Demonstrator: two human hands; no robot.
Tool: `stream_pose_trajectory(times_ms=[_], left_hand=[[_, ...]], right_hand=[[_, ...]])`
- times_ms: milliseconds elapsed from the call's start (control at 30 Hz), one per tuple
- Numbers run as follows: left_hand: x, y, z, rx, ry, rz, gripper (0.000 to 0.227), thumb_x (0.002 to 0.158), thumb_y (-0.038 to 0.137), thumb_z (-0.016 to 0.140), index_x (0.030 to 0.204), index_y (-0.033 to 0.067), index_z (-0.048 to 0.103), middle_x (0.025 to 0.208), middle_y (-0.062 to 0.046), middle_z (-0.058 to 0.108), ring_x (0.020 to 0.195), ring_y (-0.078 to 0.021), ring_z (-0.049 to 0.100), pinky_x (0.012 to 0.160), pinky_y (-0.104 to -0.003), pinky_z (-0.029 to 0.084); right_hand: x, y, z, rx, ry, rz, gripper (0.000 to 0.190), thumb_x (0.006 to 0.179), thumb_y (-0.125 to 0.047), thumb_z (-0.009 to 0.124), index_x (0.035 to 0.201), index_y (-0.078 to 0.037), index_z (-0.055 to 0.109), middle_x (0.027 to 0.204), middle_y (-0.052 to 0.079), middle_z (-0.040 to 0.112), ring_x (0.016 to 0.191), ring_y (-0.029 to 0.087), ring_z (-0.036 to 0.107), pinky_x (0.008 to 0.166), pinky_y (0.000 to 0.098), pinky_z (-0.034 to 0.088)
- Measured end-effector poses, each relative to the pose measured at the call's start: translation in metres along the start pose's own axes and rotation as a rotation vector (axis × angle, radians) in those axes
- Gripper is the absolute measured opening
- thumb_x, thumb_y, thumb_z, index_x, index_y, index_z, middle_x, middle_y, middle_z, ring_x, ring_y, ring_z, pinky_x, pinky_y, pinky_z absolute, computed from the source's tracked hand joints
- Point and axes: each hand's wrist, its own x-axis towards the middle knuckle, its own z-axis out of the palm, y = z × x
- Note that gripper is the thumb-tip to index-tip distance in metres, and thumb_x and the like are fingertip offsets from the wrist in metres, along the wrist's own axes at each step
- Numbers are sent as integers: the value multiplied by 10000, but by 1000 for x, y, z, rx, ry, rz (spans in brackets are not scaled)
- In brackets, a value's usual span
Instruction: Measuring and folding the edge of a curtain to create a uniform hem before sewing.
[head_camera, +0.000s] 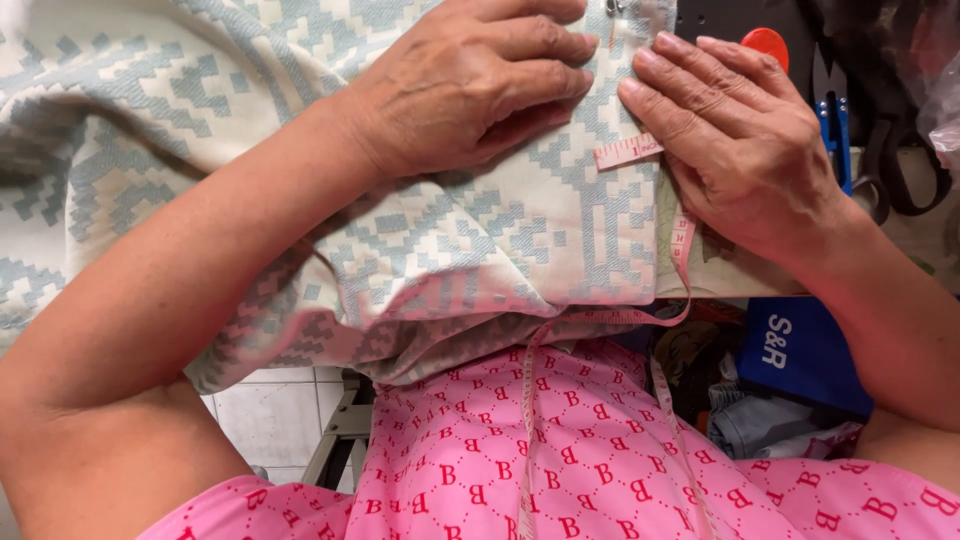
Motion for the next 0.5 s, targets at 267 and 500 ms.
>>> stream_pose_trajectory(times_ms=[267, 500], left_hand=[[-2, -5, 5, -27, -22, -94, 151, 1162, 135, 611, 1217, 13, 680, 1310, -144, 681, 1089, -351, 718, 828, -437, 566], [2, -27, 14, 37, -11, 55, 146, 1142, 141, 638, 1175, 10, 694, 1244, -153, 668, 1219, -374, 632, 941, -460, 550]], right_hand=[[-1, 9, 5, -25, 22, -5, 235, 1140, 81, 686, 1359, 100, 771, 1403, 277, 745, 1350, 430, 696, 1156, 524, 531], [-7, 18, 13, -38, 43, -9, 261, 1142, 84, 663, 1395, 93, 726, 1443, 274, 697, 1372, 432, 660, 1137, 542, 528]])
